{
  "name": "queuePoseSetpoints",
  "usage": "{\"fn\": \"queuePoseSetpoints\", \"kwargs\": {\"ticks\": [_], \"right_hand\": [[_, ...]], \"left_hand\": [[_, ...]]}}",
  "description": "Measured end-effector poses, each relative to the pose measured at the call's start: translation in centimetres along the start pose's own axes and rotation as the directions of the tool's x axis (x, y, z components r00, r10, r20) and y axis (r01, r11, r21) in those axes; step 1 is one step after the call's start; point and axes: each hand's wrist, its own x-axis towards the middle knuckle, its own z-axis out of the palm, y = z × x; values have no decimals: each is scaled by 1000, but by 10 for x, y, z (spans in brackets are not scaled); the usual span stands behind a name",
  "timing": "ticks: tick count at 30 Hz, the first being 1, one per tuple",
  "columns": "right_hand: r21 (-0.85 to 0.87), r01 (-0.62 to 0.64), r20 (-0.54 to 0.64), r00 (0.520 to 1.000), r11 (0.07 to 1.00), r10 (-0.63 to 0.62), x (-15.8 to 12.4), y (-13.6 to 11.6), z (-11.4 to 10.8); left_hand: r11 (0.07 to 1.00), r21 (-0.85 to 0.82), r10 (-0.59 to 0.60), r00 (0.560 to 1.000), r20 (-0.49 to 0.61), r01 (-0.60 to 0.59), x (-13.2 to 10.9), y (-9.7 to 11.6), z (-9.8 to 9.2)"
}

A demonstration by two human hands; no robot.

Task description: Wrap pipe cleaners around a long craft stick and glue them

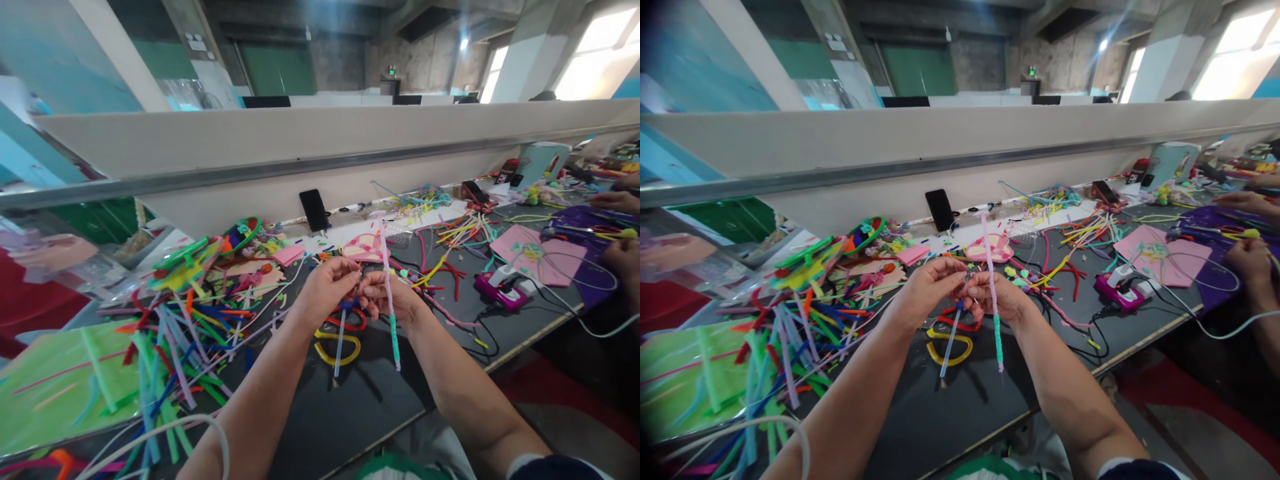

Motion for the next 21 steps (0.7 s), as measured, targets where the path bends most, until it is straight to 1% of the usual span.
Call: {"fn": "queuePoseSetpoints", "kwargs": {"ticks": [4, 10, 15, 21], "right_hand": [[-4, 0, 2, 1000, 1000, 0, 0, -1, 1], [9, 4, 45, 999, 1000, -5, 0, -3, 3], [28, 10, 54, 998, 1000, -11, 0, -3, 6], [32, 31, 43, 999, 999, -32, 0, -2, 5]], "left_hand": [[1000, 8, -10, 1000, -2, 10, -2, 5, 2], [999, 53, 8, 1000, -30, -7, -5, 11, 4], [997, 76, 21, 1000, -21, -20, -5, 8, 3], [999, 45, 18, 1000, -5, -18, -3, 2, 2]]}}
